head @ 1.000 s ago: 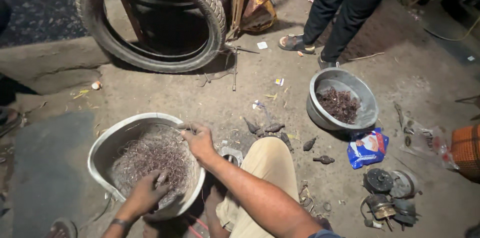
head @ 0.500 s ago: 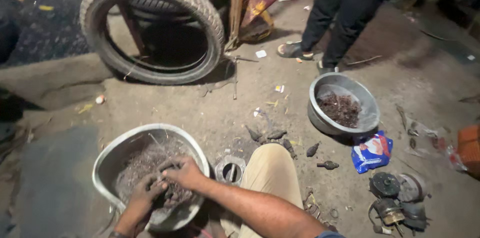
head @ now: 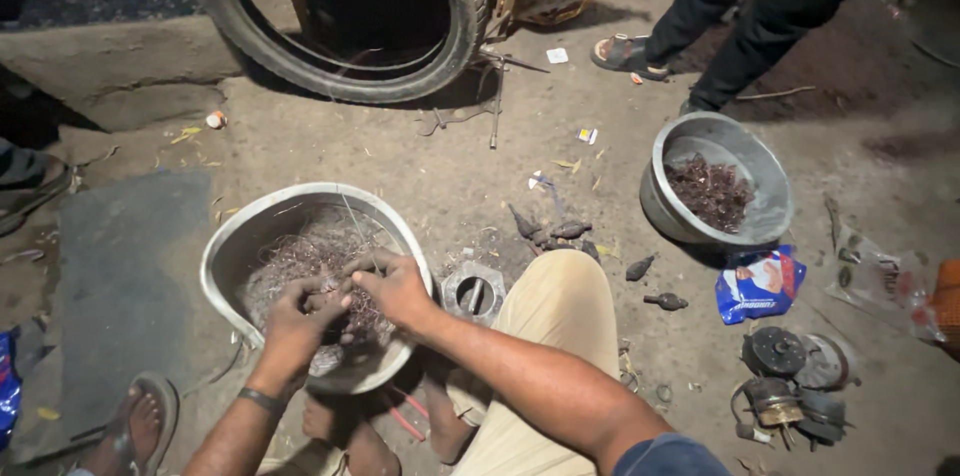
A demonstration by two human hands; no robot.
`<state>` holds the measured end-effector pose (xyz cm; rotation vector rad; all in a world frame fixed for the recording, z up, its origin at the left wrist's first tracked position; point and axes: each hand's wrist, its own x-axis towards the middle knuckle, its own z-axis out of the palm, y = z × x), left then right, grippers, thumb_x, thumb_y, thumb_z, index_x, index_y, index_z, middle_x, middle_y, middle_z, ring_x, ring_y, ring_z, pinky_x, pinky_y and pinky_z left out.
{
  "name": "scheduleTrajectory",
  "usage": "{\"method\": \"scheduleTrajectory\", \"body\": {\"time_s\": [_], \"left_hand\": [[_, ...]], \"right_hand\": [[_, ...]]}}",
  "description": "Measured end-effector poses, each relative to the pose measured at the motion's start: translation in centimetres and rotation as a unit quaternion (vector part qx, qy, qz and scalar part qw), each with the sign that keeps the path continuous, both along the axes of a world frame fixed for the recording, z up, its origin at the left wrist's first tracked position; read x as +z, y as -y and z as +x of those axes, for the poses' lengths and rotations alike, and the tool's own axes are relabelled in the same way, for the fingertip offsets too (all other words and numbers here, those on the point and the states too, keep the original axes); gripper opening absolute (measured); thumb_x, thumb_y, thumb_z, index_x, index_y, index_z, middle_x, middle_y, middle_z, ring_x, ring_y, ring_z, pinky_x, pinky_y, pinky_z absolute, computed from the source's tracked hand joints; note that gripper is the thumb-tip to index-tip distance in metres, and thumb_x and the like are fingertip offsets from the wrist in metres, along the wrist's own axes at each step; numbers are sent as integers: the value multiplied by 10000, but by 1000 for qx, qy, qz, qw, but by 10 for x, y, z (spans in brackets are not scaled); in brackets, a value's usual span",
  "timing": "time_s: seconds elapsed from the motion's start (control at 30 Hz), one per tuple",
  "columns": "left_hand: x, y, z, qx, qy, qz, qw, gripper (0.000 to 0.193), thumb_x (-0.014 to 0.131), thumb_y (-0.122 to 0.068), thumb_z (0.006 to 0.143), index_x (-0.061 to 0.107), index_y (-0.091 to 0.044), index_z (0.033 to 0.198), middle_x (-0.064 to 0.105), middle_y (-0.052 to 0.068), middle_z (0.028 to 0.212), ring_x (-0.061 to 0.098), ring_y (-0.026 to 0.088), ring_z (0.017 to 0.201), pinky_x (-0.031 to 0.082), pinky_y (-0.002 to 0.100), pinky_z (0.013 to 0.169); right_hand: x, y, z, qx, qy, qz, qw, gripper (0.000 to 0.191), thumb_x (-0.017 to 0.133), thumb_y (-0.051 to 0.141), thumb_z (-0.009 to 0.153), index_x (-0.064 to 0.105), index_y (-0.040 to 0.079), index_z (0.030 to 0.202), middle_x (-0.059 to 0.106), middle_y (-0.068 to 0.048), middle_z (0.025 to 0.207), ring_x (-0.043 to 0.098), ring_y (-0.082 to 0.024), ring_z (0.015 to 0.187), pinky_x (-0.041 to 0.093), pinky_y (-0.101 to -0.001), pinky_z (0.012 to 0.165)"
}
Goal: The person sits on the ground and winds copper wire onto a small cylindrical component, using a long metal rod to twist and tighten the wire around it. They take wire from a basin of loose copper wire pieces, work the wire around the part by hand and with the rod, and place finished pieces aside while continuing with more wire.
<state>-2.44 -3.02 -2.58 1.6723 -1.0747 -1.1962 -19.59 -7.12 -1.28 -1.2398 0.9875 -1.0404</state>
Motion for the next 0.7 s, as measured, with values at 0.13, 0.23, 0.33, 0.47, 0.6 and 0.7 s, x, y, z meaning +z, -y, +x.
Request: {"method": "scheduleTrajectory", "body": {"time_s": [0.13, 0.23, 0.33, 0.47, 0.6, 0.7], "left_hand": [[-5, 0, 5, -16, 106, -49, 993, 448, 854, -89, 793, 648, 17, 1177, 727, 111, 925, 675, 183, 818, 564, 318, 664], [5, 1, 10, 61, -274, 28, 959, 386, 712, -122, 921, 590, 14, 1261, 684, 138, 910, 681, 243, 762, 596, 349, 614], [26, 5, 20, 145, -353, 20, 924, 322, 617, -156, 907, 529, -62, 1201, 696, 19, 1008, 738, 234, 792, 649, 361, 624], [46, 0, 28, 165, -424, -11, 890, 278, 587, -137, 943, 595, -97, 1219, 718, 67, 999, 742, 213, 808, 579, 267, 534], [35, -5, 24, 136, -319, 14, 938, 239, 676, -79, 975, 526, -45, 1158, 633, 106, 892, 673, 190, 688, 553, 293, 493], [17, -2, 28, 85, -302, 52, 948, 278, 663, -31, 908, 541, -46, 1157, 708, 141, 888, 674, 188, 601, 528, 287, 447]], "right_hand": [[-7, -3, 1, -9, -82, -156, 984, 149, 678, 0, 898, 773, -6, 1012, 727, -92, 954, 670, -146, 914, 545, -273, 824], [-18, 9, 2, 12, 65, 40, 997, 156, 618, 38, 956, 743, 52, 1048, 733, -67, 896, 642, -101, 796, 516, -247, 726], [-26, 13, 2, 6, 36, 87, 996, 170, 628, 53, 971, 766, 46, 1070, 669, -27, 838, 571, -92, 729, 453, -247, 648], [-29, 9, 1, 58, -6, 8, 998, 222, 597, 43, 962, 772, 49, 1100, 677, 19, 880, 566, -49, 745, 456, -218, 660], [-19, 13, -2, 33, 3, 96, 995, 238, 588, 58, 972, 785, 65, 1105, 576, 52, 701, 450, -25, 551, 349, -210, 479], [-17, 22, -8, 6, 22, 99, 995, 229, 587, 68, 975, 782, 65, 1094, 523, 73, 652, 410, -15, 512, 320, -207, 443]]}}
